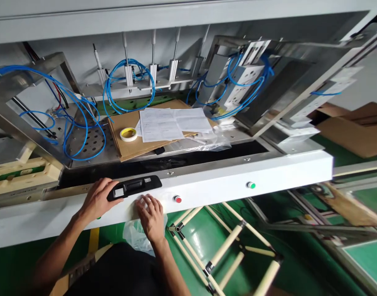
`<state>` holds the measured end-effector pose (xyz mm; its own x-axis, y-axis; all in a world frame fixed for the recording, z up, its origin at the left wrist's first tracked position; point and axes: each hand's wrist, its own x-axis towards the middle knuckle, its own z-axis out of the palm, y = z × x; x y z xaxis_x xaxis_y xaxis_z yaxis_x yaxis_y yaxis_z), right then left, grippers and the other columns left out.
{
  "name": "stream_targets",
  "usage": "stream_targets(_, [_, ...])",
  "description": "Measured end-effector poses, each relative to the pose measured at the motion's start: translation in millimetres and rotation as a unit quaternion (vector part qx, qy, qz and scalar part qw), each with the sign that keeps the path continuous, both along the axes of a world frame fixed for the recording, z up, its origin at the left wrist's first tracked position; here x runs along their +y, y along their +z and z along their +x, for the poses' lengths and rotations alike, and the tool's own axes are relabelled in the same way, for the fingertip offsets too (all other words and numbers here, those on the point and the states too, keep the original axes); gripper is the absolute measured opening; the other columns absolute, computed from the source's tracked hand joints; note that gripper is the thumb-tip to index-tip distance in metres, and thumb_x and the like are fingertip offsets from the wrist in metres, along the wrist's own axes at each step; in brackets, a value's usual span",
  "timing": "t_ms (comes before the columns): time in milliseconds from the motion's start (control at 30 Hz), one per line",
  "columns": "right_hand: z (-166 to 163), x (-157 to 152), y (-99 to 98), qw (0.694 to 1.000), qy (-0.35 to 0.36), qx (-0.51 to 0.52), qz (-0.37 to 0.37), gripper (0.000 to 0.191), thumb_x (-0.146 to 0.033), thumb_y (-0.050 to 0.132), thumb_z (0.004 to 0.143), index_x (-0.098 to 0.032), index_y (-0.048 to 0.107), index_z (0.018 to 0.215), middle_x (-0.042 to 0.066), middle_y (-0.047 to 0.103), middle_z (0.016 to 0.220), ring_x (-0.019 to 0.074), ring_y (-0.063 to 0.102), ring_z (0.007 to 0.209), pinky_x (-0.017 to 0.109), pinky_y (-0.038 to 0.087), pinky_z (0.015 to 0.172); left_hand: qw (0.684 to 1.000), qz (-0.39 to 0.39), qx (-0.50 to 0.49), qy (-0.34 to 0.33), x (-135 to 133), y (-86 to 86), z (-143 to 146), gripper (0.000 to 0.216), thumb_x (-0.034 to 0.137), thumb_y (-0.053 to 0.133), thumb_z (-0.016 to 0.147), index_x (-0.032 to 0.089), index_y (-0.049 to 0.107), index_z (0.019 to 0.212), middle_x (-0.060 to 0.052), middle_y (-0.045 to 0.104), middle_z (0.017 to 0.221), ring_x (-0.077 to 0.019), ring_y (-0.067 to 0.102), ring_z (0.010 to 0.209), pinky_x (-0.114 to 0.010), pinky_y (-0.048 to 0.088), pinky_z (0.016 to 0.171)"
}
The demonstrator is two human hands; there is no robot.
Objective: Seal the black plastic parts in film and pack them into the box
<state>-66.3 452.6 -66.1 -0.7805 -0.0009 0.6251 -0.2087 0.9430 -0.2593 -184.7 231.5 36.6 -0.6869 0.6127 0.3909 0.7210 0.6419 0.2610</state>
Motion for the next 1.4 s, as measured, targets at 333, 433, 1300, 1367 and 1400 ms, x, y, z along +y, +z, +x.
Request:
stream_targets(333, [1,-1,-7.4,1.0,0.002,0.001,-0.007,0.04,-0.02,0.058,0.101,-0.034,0.07,0.137,0.006,0.072,0.135,0.0255,0.059,0.133,0.046,0.048,0.11,0.998,-0.029,-0.032,-0.035,23,-16.6,-16,0.042,0.037,0.083,0.087,0.024,0.067,0.123,-0.008,0.067,0.112,-0.0289,0.067,0.103,-0.044,0.057,0.09])
stream_targets(433, [1,0,-7.4,1.0,0.004,0.003,-0.006,0.04,-0.019,0.059,0.101,-0.033,0.07,0.137,0.007,0.072,0.134,0.0256,0.059,0.134,0.046,0.048,0.111,0.999,-0.02,-0.042,-0.026,25,-19.7,-18,0.043,0.037,0.084,0.086,0.024,0.067,0.124,-0.008,0.067,0.111,-0.0286,0.067,0.104,-0.043,0.058,0.09])
stream_targets(1300, [-12,5,42.5,0.996,0.072,0.058,-0.013,0.02,-0.015,0.069,0.098,-0.026,0.072,0.115,0.001,0.081,0.103,0.0194,0.071,0.11,0.04,0.043,0.111,0.985,0.124,0.116,0.035,-23,-49.2,49,0.005,0.021,0.07,0.096,0.023,0.073,0.099,-0.009,0.075,0.113,-0.0265,0.068,0.105,-0.043,0.053,0.096])
stream_targets(1367, [-14,8,48.0,0.995,0.081,0.053,-0.009,0.018,-0.018,0.068,0.1,-0.025,0.071,0.116,0.002,0.081,0.101,0.02,0.071,0.106,0.04,0.044,0.109,0.982,0.148,0.111,0.046,-19,-47.5,45,0.007,0.02,0.068,0.096,0.023,0.073,0.092,-0.009,0.074,0.11,-0.0262,0.067,0.104,-0.044,0.053,0.095])
stream_targets(1400, [-15,11,50.5,0.995,0.082,0.052,-0.005,0.017,-0.02,0.068,0.1,-0.025,0.071,0.117,0.002,0.08,0.101,0.0203,0.071,0.104,0.041,0.044,0.108,0.981,0.155,0.102,0.047,-18,-46.1,43,0.008,0.021,0.067,0.097,0.022,0.072,0.091,-0.01,0.074,0.11,-0.0263,0.067,0.105,-0.044,0.052,0.095])
